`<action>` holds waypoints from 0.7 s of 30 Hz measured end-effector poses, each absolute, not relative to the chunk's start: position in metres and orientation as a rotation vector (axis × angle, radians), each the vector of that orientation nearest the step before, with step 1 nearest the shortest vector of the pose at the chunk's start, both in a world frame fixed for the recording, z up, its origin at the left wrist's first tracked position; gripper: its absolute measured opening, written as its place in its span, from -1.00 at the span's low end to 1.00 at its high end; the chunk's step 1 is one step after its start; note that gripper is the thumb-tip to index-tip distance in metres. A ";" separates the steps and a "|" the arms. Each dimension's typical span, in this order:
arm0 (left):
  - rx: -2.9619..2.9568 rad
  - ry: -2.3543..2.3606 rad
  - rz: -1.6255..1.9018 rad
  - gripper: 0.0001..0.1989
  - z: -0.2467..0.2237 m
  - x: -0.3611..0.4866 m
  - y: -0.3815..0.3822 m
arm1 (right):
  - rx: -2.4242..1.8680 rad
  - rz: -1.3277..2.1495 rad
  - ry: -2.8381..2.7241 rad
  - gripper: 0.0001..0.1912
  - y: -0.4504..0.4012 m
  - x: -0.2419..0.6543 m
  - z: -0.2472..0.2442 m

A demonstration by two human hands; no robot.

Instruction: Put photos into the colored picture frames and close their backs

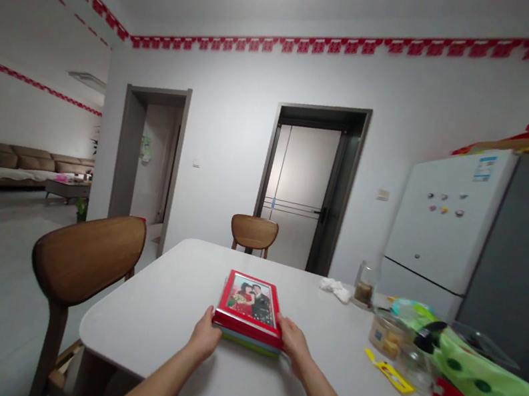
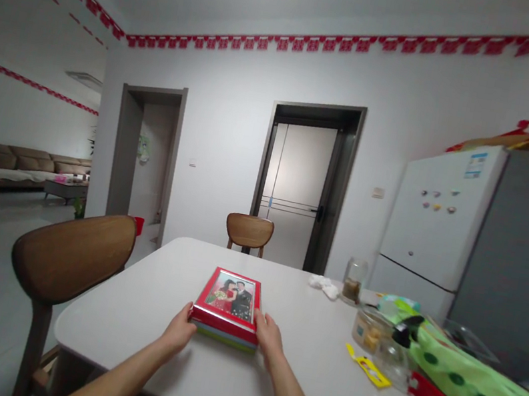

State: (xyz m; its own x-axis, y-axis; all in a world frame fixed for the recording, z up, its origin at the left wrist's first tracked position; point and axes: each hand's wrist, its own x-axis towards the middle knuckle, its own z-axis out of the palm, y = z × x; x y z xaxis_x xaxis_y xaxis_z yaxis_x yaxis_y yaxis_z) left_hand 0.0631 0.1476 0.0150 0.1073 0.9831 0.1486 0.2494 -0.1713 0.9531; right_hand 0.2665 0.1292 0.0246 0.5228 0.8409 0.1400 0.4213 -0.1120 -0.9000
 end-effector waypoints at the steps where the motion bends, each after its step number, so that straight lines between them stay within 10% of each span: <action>1: 1.533 1.259 1.144 -0.43 0.018 0.060 0.146 | -1.735 0.485 -1.054 -0.59 0.127 0.268 0.028; 13: 1.358 0.080 1.291 -0.20 0.171 0.077 0.037 | -0.457 0.878 -1.168 -0.27 0.007 0.165 0.161; 21: 1.258 -0.018 1.238 -0.15 0.170 0.074 0.025 | -0.424 0.981 -1.105 -0.26 -0.004 0.166 0.165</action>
State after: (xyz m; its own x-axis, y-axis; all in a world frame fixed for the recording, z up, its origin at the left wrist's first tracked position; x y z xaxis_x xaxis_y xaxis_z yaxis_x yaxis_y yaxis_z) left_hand 0.0743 0.0245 0.1695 0.4128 0.6793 0.6068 -0.6971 -0.1931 0.6905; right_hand 0.1659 -0.0036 0.1651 0.1070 0.8295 0.5481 -0.4458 0.5328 -0.7193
